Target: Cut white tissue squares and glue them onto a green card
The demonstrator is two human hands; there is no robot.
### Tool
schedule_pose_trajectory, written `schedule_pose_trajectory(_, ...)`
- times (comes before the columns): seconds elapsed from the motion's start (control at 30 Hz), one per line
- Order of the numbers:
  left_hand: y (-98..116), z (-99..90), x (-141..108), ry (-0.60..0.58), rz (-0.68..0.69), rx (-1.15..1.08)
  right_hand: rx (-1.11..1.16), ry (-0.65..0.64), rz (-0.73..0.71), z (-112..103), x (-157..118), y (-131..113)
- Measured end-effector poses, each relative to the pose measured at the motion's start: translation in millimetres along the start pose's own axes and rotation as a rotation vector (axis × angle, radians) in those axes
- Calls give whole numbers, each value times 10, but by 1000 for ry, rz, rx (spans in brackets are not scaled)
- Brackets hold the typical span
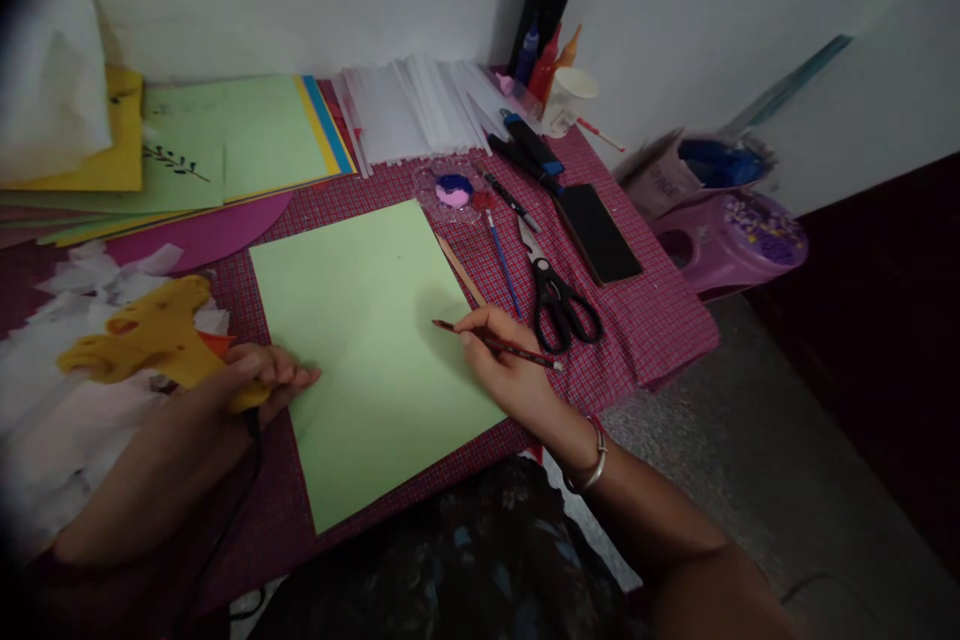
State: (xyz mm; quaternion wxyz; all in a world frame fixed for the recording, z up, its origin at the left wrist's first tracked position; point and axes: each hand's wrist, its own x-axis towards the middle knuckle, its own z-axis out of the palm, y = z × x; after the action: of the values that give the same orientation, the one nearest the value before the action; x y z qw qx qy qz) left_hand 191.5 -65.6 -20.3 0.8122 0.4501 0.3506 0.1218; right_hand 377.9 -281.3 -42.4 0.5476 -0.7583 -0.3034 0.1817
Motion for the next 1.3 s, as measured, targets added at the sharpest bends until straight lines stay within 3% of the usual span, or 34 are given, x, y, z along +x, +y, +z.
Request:
schedule_pose_trajectory(0.27,5,-18,6,-4,8,13,33,-43,60,23,-176,-34)
schedule_pose_trajectory(1.3,22,18,6,30,-3,-20,-40,-30,69,57,-108,-67)
